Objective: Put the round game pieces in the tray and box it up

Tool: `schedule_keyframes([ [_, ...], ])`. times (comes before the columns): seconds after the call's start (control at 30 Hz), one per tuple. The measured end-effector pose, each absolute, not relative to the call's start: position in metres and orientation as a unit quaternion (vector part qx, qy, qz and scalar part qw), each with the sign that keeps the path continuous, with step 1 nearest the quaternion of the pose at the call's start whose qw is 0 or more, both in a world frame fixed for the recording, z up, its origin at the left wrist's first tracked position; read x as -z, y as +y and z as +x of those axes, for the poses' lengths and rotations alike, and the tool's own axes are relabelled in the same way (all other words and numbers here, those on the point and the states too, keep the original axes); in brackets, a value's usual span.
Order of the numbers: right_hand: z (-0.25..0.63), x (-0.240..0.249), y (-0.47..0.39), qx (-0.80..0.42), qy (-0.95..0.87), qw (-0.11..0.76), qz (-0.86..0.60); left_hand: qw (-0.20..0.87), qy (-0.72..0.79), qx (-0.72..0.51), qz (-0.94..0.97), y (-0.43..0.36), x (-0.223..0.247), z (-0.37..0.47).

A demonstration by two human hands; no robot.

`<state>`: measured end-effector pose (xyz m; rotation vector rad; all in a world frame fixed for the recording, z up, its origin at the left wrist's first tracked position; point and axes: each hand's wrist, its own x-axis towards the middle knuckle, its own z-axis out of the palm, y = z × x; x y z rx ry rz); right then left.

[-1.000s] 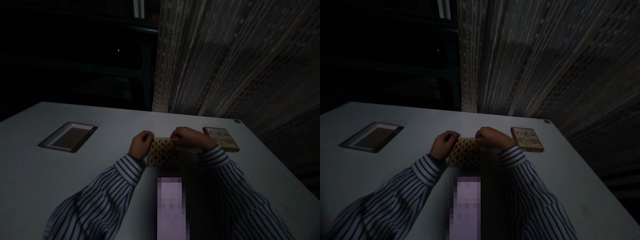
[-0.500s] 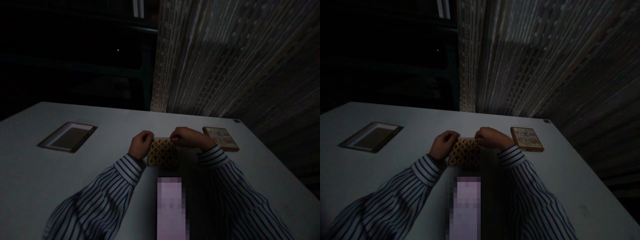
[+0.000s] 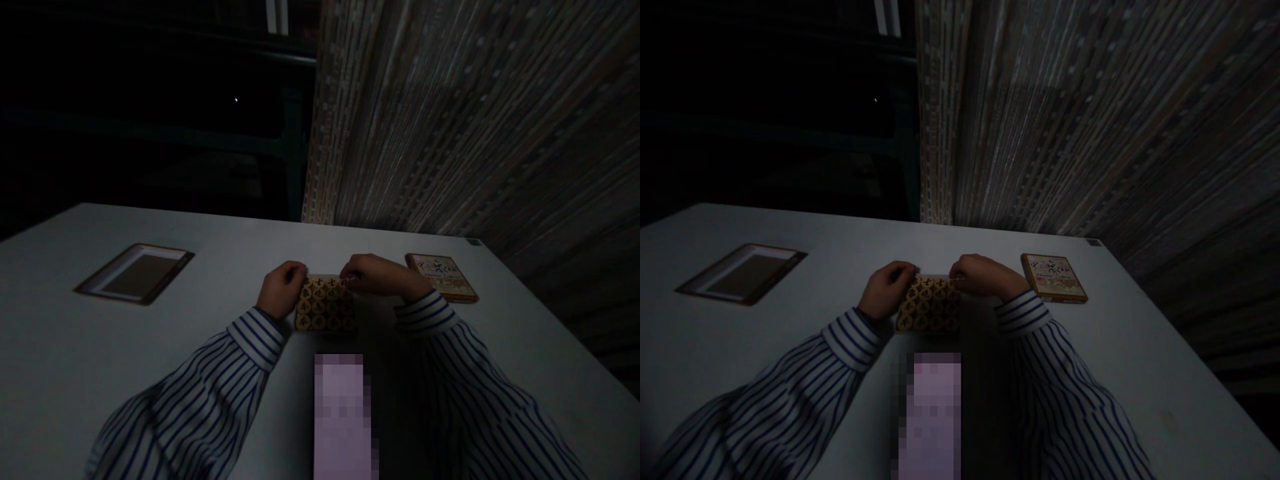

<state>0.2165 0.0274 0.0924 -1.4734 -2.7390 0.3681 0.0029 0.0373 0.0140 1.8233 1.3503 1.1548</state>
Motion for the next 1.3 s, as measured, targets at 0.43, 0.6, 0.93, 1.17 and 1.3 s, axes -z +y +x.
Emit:
schedule_keyframes([
  [0.43, 0.216, -0.093, 0.027, -0.112, -0.879, 0.002, -0.464, 0.300, 0.506, -0.434, 0.683, 0.037, -0.014, 0.002],
  [0.6, 0.215, -0.093, 0.027, -0.105, -0.881, -0.001, -0.462, 0.293, 0.507, -0.432, 0.686, 0.037, -0.015, 0.002],
  [0.93, 0.222, -0.094, 0.027, -0.105, -0.878, 0.034, -0.467, 0.298, 0.505, -0.433, 0.684, 0.038, -0.014, 0.003],
  [1.17, 0.221, -0.105, 0.021, -0.064, -0.851, 0.093, -0.513, 0.305, 0.495, -0.429, 0.691, 0.037, -0.016, 0.002],
  [1.3, 0.219, -0.108, 0.010, -0.047, -0.835, 0.140, -0.530, 0.319, 0.492, -0.426, 0.689, 0.038, -0.013, 0.001],
])
